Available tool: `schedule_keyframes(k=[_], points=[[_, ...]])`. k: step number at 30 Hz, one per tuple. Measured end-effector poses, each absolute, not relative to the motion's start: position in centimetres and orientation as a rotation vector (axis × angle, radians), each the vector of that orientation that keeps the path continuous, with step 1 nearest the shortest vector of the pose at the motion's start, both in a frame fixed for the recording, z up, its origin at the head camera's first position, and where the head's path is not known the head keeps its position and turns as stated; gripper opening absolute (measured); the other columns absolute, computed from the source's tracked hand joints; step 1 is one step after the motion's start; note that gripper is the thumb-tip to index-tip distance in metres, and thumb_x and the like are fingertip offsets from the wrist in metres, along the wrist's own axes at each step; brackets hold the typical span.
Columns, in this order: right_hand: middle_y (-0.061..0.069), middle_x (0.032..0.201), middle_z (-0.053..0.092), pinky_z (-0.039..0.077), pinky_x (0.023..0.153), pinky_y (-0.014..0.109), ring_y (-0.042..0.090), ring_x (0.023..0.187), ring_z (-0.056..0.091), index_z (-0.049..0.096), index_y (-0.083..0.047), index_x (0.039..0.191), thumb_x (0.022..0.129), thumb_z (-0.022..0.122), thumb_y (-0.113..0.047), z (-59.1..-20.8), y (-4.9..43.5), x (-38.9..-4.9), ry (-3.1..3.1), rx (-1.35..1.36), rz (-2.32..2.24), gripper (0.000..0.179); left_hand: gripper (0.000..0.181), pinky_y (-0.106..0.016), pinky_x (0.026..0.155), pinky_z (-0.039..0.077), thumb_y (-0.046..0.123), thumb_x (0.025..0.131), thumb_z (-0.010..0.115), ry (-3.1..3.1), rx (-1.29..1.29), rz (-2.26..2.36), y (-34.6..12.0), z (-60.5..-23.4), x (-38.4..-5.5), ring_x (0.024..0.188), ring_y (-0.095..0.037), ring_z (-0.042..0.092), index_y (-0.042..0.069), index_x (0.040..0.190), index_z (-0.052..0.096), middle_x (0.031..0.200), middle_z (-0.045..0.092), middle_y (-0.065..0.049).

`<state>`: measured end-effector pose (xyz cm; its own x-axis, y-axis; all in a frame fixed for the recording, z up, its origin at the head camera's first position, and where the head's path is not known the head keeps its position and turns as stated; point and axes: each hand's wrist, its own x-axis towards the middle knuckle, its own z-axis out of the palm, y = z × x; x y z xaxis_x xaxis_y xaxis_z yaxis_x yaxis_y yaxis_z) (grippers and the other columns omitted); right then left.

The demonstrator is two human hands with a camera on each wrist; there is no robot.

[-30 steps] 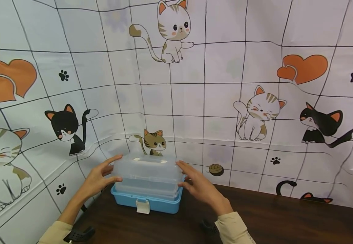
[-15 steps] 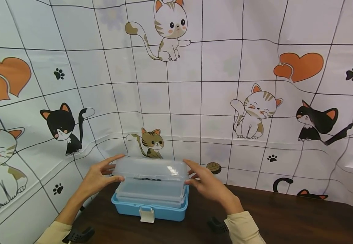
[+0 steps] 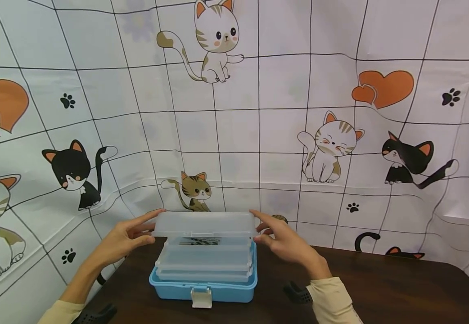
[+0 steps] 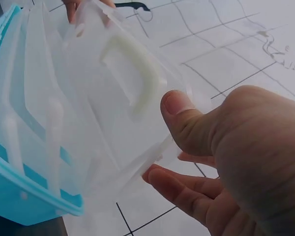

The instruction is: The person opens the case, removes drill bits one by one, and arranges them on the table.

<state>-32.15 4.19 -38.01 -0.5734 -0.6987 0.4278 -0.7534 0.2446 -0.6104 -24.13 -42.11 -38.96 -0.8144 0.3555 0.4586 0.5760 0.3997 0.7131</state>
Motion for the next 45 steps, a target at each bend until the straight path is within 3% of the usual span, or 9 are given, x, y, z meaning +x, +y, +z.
schedule_keyframes(k=[5, 10, 14, 20, 27, 31, 35, 40, 45], points=[[0.007, 0.151, 0.047, 0.049, 0.098, 0.054, 0.026, 0.122, 0.059, 0.030, -0.022, 0.162, 0.101, 0.067, -0.015, -37.3, 4.7, -31.9, -2.443, 1.423, 1.227, 0.071, 0.066, -0.036, 0.094, 0.054, 0.004, 0.102, 0.062, -2.454, -0.870, -1.367, -42.0, -38.4, -23.6, 0.135, -0.037, 0.048, 0.017, 0.160, 0.035, 0.163, 0.032, -0.008], [0.008, 0.143, 0.056, 0.051, 0.095, 0.051, 0.026, 0.119, 0.062, 0.031, -0.020, 0.161, 0.102, 0.065, -0.019, -37.1, 6.0, -31.8, -2.445, 1.406, 1.271, 0.069, 0.063, -0.036, 0.095, 0.053, 0.005, 0.102, 0.062, -2.429, -0.892, -1.313, -40.7, -38.4, -23.9, 0.137, -0.035, 0.046, 0.016, 0.159, 0.037, 0.161, 0.035, -0.006], [0.007, 0.134, 0.061, 0.052, 0.093, 0.046, 0.027, 0.115, 0.063, 0.034, -0.018, 0.160, 0.103, 0.063, -0.018, -37.3, 7.6, -31.7, -2.440, 1.372, 1.350, 0.064, 0.064, -0.032, 0.101, 0.048, 0.005, 0.104, 0.060, -2.401, -0.888, -1.364, -39.2, -39.3, -24.9, 0.143, -0.034, 0.038, 0.018, 0.161, 0.034, 0.162, 0.034, -0.004], [0.011, 0.145, 0.053, 0.057, 0.089, 0.044, 0.032, 0.117, 0.062, 0.039, -0.016, 0.158, 0.105, 0.060, -0.016, -38.2, 9.0, -32.3, -2.390, 1.287, 1.524, 0.057, 0.061, -0.031, 0.110, 0.038, 0.004, 0.108, 0.050, -2.290, -0.920, -1.627, -37.2, -40.9, -26.8, 0.150, -0.031, 0.023, 0.023, 0.162, 0.029, 0.166, 0.025, -0.001], [0.016, 0.148, 0.051, 0.057, 0.078, 0.036, 0.034, 0.101, 0.064, 0.042, -0.012, 0.155, 0.108, 0.056, -0.017, -39.3, 10.0, -33.1, -2.349, 1.151, 1.508, 0.050, 0.056, -0.039, 0.109, 0.041, 0.013, 0.112, 0.041, -2.151, -0.902, -1.881, -34.9, -42.4, -28.8, 0.144, -0.034, 0.034, 0.026, 0.163, 0.023, 0.167, 0.015, -0.004], [0.014, 0.150, 0.050, 0.053, 0.094, 0.046, 0.037, 0.118, 0.061, 0.045, -0.013, 0.154, 0.108, 0.054, -0.015, -40.1, 10.7, -34.3, -2.294, 1.115, 1.605, 0.047, 0.054, -0.051, 0.107, 0.042, 0.019, 0.113, 0.037, -2.119, -0.901, -1.895, -33.9, -42.4, -30.2, 0.141, -0.039, 0.039, 0.027, 0.164, 0.021, 0.168, 0.013, -0.004], [0.012, 0.154, 0.045, 0.046, 0.103, 0.052, 0.033, 0.133, 0.051, 0.041, -0.016, 0.157, 0.109, 0.052, -0.012, -42.1, 11.7, -35.7, -2.285, 1.146, 1.716, 0.049, 0.055, -0.059, 0.108, 0.038, 0.026, 0.113, 0.036, -2.133, -0.842, -1.881, -33.5, -43.0, -31.2, 0.144, -0.038, 0.034, 0.027, 0.165, 0.018, 0.168, 0.014, -0.003], [0.018, 0.161, 0.033, 0.047, 0.103, 0.046, 0.034, 0.139, 0.044, 0.028, -0.013, 0.162, 0.111, 0.045, -0.008, -44.2, 11.5, -36.5, -2.209, 1.254, 2.034, 0.054, 0.051, -0.058, 0.113, 0.030, 0.031, 0.113, 0.034, -2.209, -0.743, -1.903, -33.2, -44.8, -31.6, 0.146, -0.032, 0.031, 0.028, 0.163, 0.025, 0.162, 0.029, -0.007], [0.021, 0.159, 0.034, 0.052, 0.096, 0.046, 0.034, 0.134, 0.051, 0.032, -0.014, 0.161, 0.111, 0.044, -0.010, -44.6, 10.9, -36.4, -2.126, 1.244, 2.115, 0.052, 0.048, -0.051, 0.115, 0.029, 0.026, 0.113, 0.037, -2.214, -0.714, -1.977, -33.0, -45.4, -31.5, 0.147, -0.028, 0.029, 0.030, 0.160, 0.033, 0.162, 0.032, -0.005]])
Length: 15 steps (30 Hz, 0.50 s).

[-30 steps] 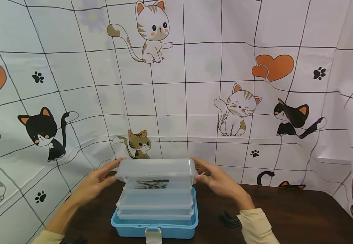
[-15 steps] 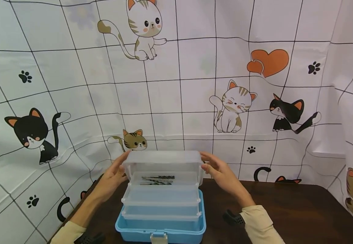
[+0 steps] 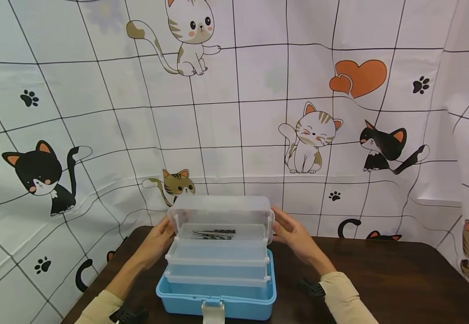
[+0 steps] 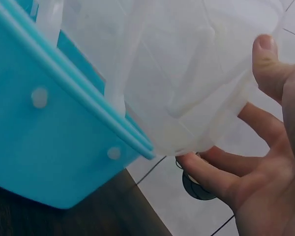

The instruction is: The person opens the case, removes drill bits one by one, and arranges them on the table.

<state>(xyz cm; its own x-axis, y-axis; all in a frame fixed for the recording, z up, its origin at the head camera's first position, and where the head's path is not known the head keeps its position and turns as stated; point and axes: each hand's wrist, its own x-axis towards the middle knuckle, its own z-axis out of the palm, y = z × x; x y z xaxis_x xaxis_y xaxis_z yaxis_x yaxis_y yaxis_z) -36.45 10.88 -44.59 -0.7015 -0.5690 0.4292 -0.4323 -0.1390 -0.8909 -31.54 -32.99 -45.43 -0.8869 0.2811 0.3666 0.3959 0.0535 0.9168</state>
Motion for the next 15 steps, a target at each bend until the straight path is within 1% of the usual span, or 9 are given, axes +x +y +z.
schedule_keyframes(k=[4, 7, 10, 12, 15], points=[[0.017, 0.158, 0.039, 0.054, 0.094, 0.046, 0.031, 0.131, 0.054, 0.036, -0.019, 0.160, 0.111, 0.044, -0.012, -44.59, 10.61, -36.24, 2.056, -1.115, -1.987, 0.050, 0.047, -0.050, 0.113, 0.031, 0.024, 0.112, 0.041, -2.184, -0.728, -2.033, -33.07, -45.22, -31.37, 0.147, -0.028, 0.031, 0.028, 0.159, 0.038, 0.161, 0.033, -0.005], [0.016, 0.156, 0.042, 0.055, 0.092, 0.045, 0.027, 0.128, 0.057, 0.038, -0.019, 0.159, 0.111, 0.045, -0.015, -44.61, 10.37, -36.22, 2.103, -1.090, -1.994, 0.048, 0.048, -0.052, 0.112, 0.033, 0.021, 0.112, 0.042, -2.169, -0.710, -2.039, -33.19, -45.04, -31.25, 0.145, -0.029, 0.035, 0.026, 0.159, 0.037, 0.161, 0.036, -0.005], [0.021, 0.153, 0.043, 0.055, 0.091, 0.046, 0.027, 0.126, 0.058, 0.038, -0.012, 0.158, 0.112, 0.044, -0.016, -44.79, 10.20, -36.21, 2.109, -1.070, -2.014, 0.047, 0.049, -0.052, 0.108, 0.040, 0.022, 0.111, 0.046, -2.165, -0.614, -2.025, -33.13, -45.12, -31.08, 0.141, -0.029, 0.041, 0.026, 0.159, 0.038, 0.157, 0.041, -0.005], [0.025, 0.150, 0.045, 0.056, 0.089, 0.047, 0.029, 0.124, 0.060, 0.039, -0.006, 0.157, 0.112, 0.044, -0.017, -44.91, 10.13, -36.18, 2.106, -1.028, -2.039, 0.047, 0.048, -0.051, 0.104, 0.045, 0.025, 0.110, 0.049, -2.164, -0.546, -2.005, -32.96, -45.22, -31.02, 0.138, -0.030, 0.045, 0.023, 0.157, 0.041, 0.155, 0.044, -0.006], [0.026, 0.145, 0.049, 0.058, 0.086, 0.048, 0.031, 0.120, 0.062, 0.043, -0.001, 0.153, 0.111, 0.047, -0.021, -44.97, 10.11, -36.09, 2.131, -0.935, -2.060, 0.047, 0.049, -0.050, 0.099, 0.050, 0.028, 0.107, 0.053, -2.159, -0.461, -2.003, -32.65, -45.33, -30.88, 0.135, -0.032, 0.048, 0.018, 0.154, 0.045, 0.152, 0.047, -0.010]])
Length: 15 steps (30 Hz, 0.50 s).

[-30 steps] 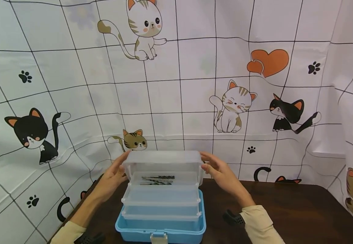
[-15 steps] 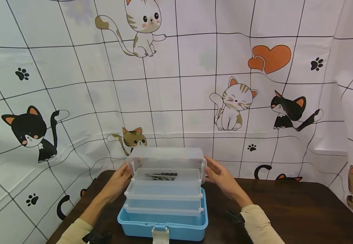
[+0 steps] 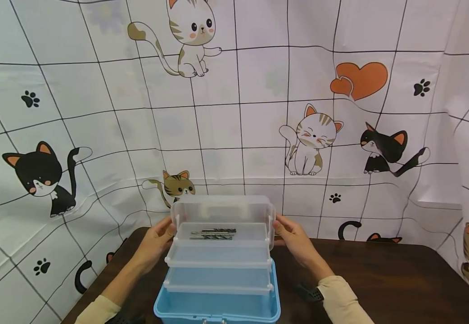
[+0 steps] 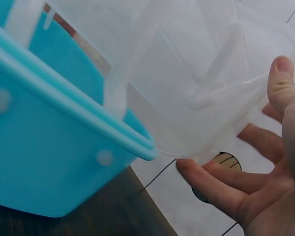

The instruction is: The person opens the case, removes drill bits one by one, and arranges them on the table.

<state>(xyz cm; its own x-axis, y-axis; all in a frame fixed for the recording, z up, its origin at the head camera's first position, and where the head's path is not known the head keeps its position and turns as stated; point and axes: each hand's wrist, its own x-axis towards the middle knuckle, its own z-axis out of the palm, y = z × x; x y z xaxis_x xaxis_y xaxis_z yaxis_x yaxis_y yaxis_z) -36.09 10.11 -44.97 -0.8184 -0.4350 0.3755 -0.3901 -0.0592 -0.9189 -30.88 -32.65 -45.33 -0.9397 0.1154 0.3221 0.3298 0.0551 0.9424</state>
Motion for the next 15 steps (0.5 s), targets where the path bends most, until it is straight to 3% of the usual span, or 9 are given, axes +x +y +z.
schedule_keyframes(k=[7, 15], points=[[0.028, 0.132, 0.059, 0.059, 0.081, 0.050, 0.039, 0.109, 0.067, 0.052, 0.007, 0.143, 0.112, 0.044, -0.030, -45.0, 11.3, -35.5, 2.164, -0.764, -2.009, 0.049, 0.048, -0.051, 0.088, 0.056, 0.026, 0.105, 0.060, -2.124, -0.265, -2.111, -31.2, -45.7, -30.1, 0.130, -0.036, 0.053, 0.010, 0.149, 0.052, 0.143, 0.054, -0.016], [0.032, 0.140, 0.053, 0.059, 0.082, 0.048, 0.039, 0.100, 0.071, 0.047, 0.009, 0.146, 0.110, 0.047, -0.039, -45.3, 12.5, -35.0, 2.177, -0.541, -1.961, 0.060, 0.075, -0.049, 0.087, 0.057, 0.054, 0.097, 0.065, -2.180, -0.042, -2.230, -29.3, -46.2, -29.5, 0.126, -0.037, 0.056, 0.008, 0.153, 0.047, 0.149, 0.048, -0.019]])
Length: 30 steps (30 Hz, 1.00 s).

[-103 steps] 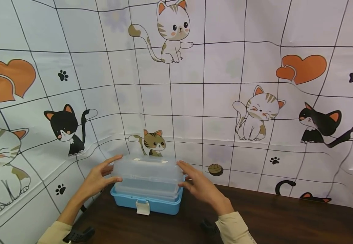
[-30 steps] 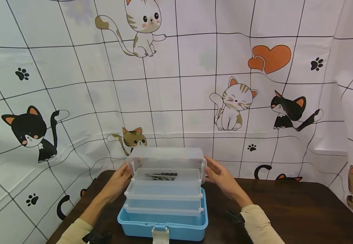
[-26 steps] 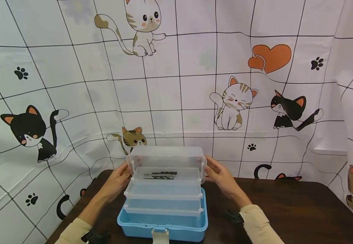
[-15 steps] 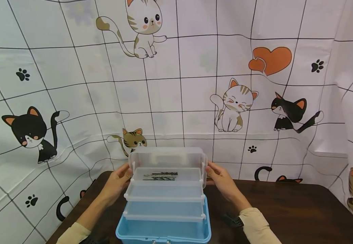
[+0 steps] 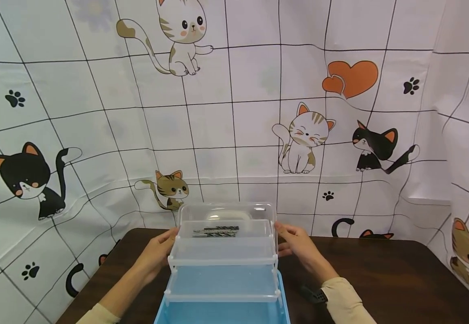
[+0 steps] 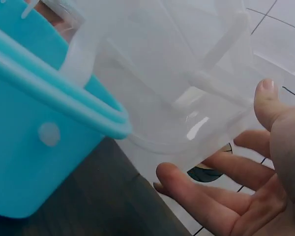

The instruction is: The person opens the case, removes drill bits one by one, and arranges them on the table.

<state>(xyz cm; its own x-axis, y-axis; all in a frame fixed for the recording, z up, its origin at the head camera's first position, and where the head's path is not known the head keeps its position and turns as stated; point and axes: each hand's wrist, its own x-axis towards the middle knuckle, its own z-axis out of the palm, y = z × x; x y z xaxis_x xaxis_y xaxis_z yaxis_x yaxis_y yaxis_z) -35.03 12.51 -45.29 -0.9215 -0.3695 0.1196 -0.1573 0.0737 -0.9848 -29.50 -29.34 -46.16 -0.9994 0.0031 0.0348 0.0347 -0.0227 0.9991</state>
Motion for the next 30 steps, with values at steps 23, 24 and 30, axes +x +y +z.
schedule_keyframes(k=[23, 24, 30], points=[[0.022, 0.123, 0.064, 0.059, 0.077, 0.052, 0.042, 0.098, 0.070, 0.045, 0.011, 0.146, 0.109, 0.045, -0.047, -44.4, 14.8, -33.3, 2.062, -0.403, -1.780, 0.068, 0.057, -0.048, 0.096, 0.053, 0.016, 0.105, 0.060, -2.216, -0.273, -2.524, -29.0, -46.9, -28.5, 0.119, -0.034, 0.062, 0.012, 0.158, 0.039, 0.139, 0.057, -0.016], [0.022, 0.124, 0.064, 0.059, 0.077, 0.053, 0.042, 0.099, 0.069, 0.041, 0.009, 0.149, 0.109, 0.046, -0.044, -44.2, 14.9, -33.2, 2.051, -0.404, -1.764, 0.066, 0.056, -0.047, 0.095, 0.053, 0.015, 0.105, 0.060, -2.223, -0.277, -2.510, -28.9, -46.9, -28.5, 0.119, -0.034, 0.062, 0.011, 0.158, 0.039, 0.140, 0.056, -0.017], [0.021, 0.118, 0.065, 0.060, 0.075, 0.050, 0.039, 0.099, 0.069, 0.027, 0.007, 0.157, 0.110, 0.046, -0.019, -44.3, 15.1, -33.1, 1.999, -0.412, -1.749, 0.056, 0.058, -0.045, 0.092, 0.055, 0.022, 0.104, 0.061, -2.271, -0.281, -2.418, -28.3, -47.4, -28.2, 0.119, -0.033, 0.063, 0.010, 0.156, 0.041, 0.147, 0.051, -0.020]])
